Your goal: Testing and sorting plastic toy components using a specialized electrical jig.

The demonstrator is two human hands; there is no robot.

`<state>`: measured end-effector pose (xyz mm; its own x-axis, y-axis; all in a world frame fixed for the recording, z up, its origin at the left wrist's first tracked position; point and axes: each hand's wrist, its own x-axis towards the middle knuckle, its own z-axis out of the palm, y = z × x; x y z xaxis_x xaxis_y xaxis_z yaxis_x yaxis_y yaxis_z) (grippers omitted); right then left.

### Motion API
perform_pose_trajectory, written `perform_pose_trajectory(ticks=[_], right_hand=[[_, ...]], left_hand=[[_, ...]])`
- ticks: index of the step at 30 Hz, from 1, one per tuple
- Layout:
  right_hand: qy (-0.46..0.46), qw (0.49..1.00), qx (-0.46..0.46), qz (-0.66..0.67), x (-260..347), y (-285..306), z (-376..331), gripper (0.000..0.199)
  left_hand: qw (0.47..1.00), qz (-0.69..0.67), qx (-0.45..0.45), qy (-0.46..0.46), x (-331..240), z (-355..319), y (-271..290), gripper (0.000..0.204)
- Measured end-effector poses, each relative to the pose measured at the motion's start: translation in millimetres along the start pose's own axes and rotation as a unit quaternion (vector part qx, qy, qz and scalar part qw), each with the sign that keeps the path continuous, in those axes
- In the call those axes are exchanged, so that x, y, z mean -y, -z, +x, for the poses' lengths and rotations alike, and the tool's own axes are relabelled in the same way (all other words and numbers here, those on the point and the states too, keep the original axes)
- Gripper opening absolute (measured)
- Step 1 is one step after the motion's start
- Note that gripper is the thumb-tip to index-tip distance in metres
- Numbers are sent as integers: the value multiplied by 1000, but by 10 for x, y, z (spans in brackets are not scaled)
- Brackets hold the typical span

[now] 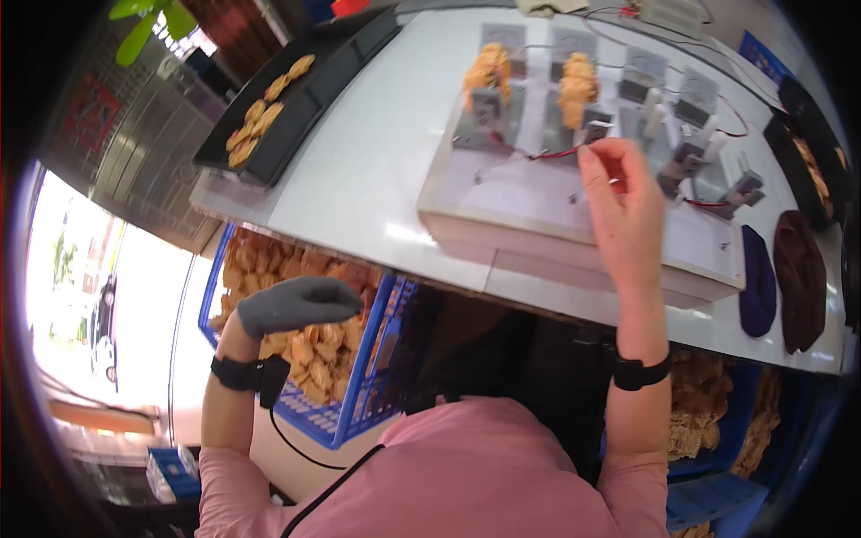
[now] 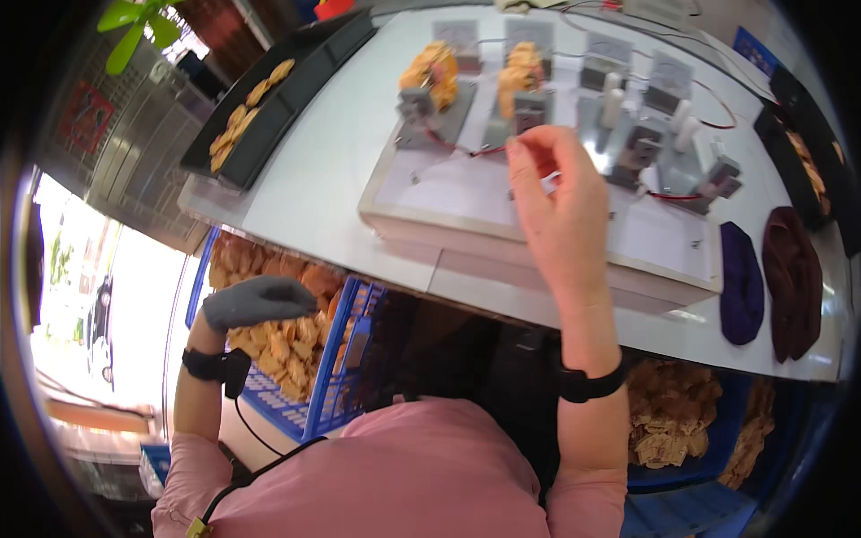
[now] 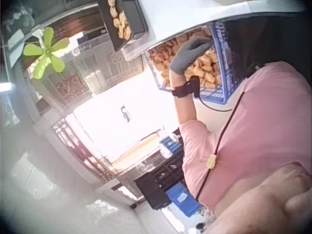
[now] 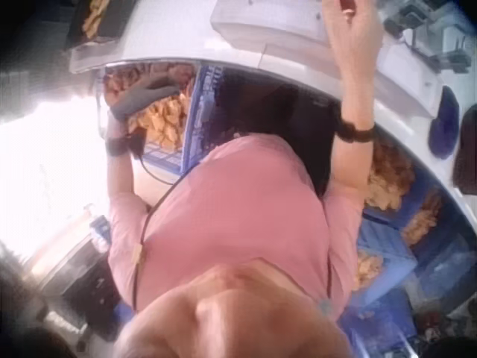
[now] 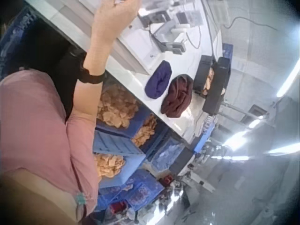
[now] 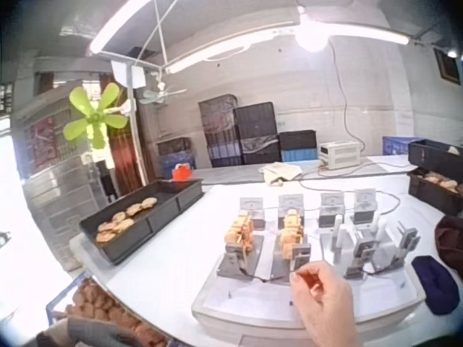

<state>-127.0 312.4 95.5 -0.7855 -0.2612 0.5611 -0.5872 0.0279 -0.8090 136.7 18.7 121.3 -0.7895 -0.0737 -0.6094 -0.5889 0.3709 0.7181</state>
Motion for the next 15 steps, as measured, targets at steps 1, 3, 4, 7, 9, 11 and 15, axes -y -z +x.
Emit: perform_pose_trajectory(ticks=[1, 3, 4, 7, 9, 11, 15], right_hand=[[-19, 999, 35, -12, 14, 3, -10, 13], [-30, 994, 68, -80, 40, -33, -4, 12], [-29, 993, 87, -77, 56, -56, -6, 12], [-30, 974, 132, -182, 115, -50, -1, 10], [-11, 969, 164, -187, 145, -11, 15, 10], [-19, 960, 201, -193, 155, 31, 44, 9], [-62, 965, 192, -168, 148, 11, 27, 10]], left_hand=[[995, 76, -50, 48, 355, 20, 37, 34], [964, 208, -124, 109, 1004, 66, 49, 41], [934, 273, -153, 175, 1280, 92, 37, 45], [935, 212, -189, 211, 1838, 267, 2, 49], [930, 228, -207, 200, 2017, 463, -16, 49], [928, 226, -233, 181, 2095, 695, -38, 52], [937, 192, -238, 168, 2170, 1190, -143, 74]])
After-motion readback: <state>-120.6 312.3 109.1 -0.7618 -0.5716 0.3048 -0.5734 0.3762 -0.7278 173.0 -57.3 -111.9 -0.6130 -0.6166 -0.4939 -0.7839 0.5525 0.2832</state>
